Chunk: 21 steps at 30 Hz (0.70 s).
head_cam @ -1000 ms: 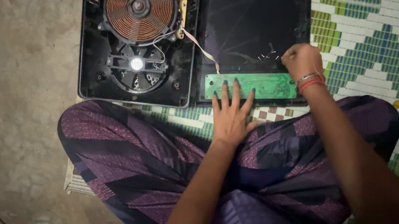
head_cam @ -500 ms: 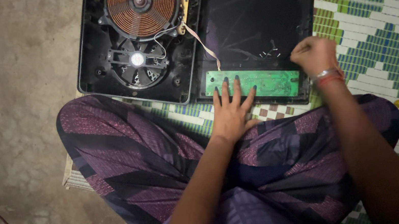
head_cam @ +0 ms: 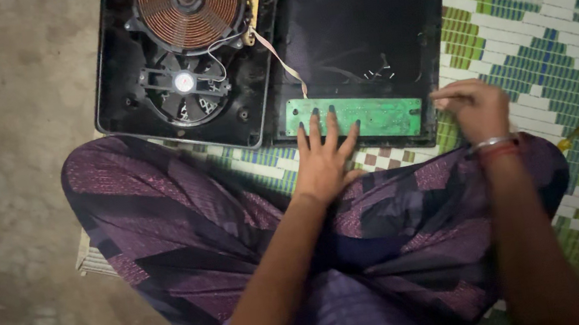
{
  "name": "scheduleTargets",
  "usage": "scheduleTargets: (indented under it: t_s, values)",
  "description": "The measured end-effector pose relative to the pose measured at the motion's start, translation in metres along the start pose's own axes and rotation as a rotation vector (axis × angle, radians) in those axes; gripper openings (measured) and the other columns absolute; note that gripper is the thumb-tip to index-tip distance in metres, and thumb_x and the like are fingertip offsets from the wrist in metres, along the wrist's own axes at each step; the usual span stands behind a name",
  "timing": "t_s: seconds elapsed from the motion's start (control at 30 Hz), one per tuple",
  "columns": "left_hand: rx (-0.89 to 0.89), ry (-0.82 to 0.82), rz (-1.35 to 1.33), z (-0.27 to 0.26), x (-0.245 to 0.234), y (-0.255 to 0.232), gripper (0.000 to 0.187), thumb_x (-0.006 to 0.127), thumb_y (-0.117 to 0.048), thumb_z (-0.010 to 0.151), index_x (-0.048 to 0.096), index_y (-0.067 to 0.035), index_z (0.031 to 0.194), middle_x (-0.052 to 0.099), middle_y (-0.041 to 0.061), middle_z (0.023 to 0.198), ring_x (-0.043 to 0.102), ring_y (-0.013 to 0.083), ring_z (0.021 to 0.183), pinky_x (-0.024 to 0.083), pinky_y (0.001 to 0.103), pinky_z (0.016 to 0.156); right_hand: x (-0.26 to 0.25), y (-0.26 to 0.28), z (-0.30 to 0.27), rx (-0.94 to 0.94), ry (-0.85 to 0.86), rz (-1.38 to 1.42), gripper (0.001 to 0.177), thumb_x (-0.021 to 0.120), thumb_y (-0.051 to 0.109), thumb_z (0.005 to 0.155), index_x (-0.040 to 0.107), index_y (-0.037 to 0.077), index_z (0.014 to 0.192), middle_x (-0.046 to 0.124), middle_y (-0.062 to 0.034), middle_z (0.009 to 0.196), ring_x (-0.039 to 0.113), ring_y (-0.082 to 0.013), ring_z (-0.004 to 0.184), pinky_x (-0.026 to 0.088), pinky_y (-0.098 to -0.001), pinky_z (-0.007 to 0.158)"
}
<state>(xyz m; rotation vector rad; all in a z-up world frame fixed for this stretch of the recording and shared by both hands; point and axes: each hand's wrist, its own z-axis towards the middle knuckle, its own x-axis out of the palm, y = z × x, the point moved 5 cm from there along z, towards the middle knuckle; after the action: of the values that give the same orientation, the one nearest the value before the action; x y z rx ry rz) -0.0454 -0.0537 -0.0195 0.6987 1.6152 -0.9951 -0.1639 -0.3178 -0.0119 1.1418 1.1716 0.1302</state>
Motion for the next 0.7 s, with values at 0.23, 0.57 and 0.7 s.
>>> scheduleTargets:
  t_s: [0.23, 0.57, 0.7]
  values:
    - [0.028, 0.063, 0.084, 0.008, -0.001, -0.004, 0.1, 0.071, -0.074, 0.075, 0.038, -0.023, 0.155, 0.033, 0.03, 0.156, 0.031, 0.0583, 0.141, 0.028, 0.071, 0.113, 0.031, -0.011, 0.011, -0.072, 0.003, -0.275, 0.014, 0.085, 0.002, 0.08, 0.083, 0.01, 0.091, 0.077, -0.0128, 0.092, 0.072, -0.0238, 0.078, 0.058, -0.0335, 0.073]
    - [0.021, 0.125, 0.085, 0.019, 0.001, -0.016, 0.111, 0.078, -0.076, 0.062, 0.033, -0.039, 0.157, 0.032, 0.036, 0.151, 0.032, 0.0683, 0.134, 0.032, 0.074, 0.108, 0.034, -0.006, 0.013, 0.018, -0.003, -0.188, 0.012, 0.08, -0.003, 0.081, 0.08, 0.007, 0.089, 0.077, -0.0124, 0.089, 0.074, -0.0206, 0.077, 0.06, -0.0318, 0.073]
    - [0.007, 0.05, 0.069, 0.015, 0.0, -0.016, 0.11, 0.078, -0.075, 0.063, 0.035, -0.037, 0.157, 0.031, 0.035, 0.153, 0.031, 0.0666, 0.136, 0.032, 0.073, 0.11, 0.013, 0.018, 0.007, -0.033, -0.105, -0.154, 0.019, 0.074, -0.008, 0.086, 0.081, 0.007, 0.096, 0.077, -0.0112, 0.092, 0.074, -0.0186, 0.079, 0.059, -0.0313, 0.074]
